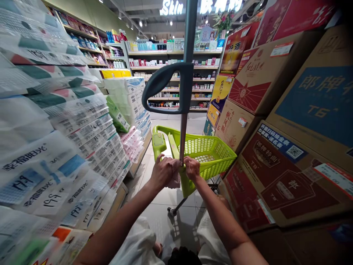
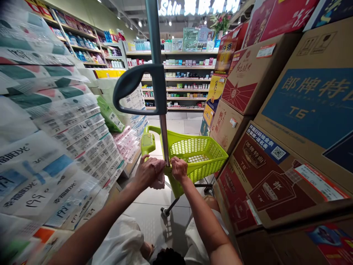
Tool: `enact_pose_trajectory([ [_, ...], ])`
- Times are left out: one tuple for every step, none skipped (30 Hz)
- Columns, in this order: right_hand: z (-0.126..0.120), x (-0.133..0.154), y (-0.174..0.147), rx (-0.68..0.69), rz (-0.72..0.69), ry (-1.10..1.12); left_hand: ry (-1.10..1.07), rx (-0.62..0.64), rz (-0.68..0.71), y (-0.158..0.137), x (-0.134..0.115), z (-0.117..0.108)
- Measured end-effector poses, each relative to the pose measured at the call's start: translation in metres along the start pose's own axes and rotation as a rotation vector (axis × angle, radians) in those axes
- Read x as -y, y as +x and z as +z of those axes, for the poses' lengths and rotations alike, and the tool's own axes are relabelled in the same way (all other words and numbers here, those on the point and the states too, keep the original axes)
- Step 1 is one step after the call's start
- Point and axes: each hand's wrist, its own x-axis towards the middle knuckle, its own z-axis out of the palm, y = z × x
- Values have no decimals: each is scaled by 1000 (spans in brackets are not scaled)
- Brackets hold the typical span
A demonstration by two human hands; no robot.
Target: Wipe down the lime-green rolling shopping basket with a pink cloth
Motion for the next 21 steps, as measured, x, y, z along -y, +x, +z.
enact_pose_trajectory([
  [-1,0,-1,2,-2,1,-28,83,7,9,7,-6],
  [-2,-1,-2,0,-8,4,-75,181,17,20,15,-13],
  [-4,-2,-4,-6,-18,9,-135,283,31,30,23,-20],
  [-5,-3,-5,-12,-31,14,-199,375,46,39,30,-26],
  [-7,-4,-6,-15,-47,19,-257,445,59,45,35,-32],
  [-8,-4,-8,-17,-63,22,-303,483,70,47,38,-35],
  [-10,-5,-9,-17,-76,21,-333,478,71,44,39,-37],
  [-11,-5,-10,-17,-88,19,-347,427,55,37,38,-35],
  [-13,-5,-11,-21,-98,18,-349,341,29,26,34,-31],
  [-14,-5,-12,-28,-106,18,-342,230,1,13,30,-23],
  [-14,-5,-13,-43,-108,20,-326,99,-26,-2,25,-12],
  [-15,-4,-14,-64,-110,25,-300,-46,-41,-17,20,1],
  [-15,-4,-15,-92,-115,35,-260,-197,-40,-31,15,15],
  [-16,-4,-15,-123,-125,50,-213,-360,-15,-42,11,29],
  [-16,-4,-16,-153,-140,68,-167,-525,23,-50,8,42],
  [-17,-4,-17,-178,-159,89,-131,-677,62,-55,6,53],
  [-18,-4,-17,-196,-180,108,-118,-796,96,-57,6,60],
  [-19,-4,-17,-207,-199,122,-135,-862,117,-56,7,64],
  [-20,-4,-18,-211,-212,130,-186,-873,110,-53,9,65],
  [-21,-4,-18,-213,-221,133,-260,-835,80,-48,12,62],
  [-21,-4,-17,-212,-227,134,-356,-768,32,-43,17,56],
])
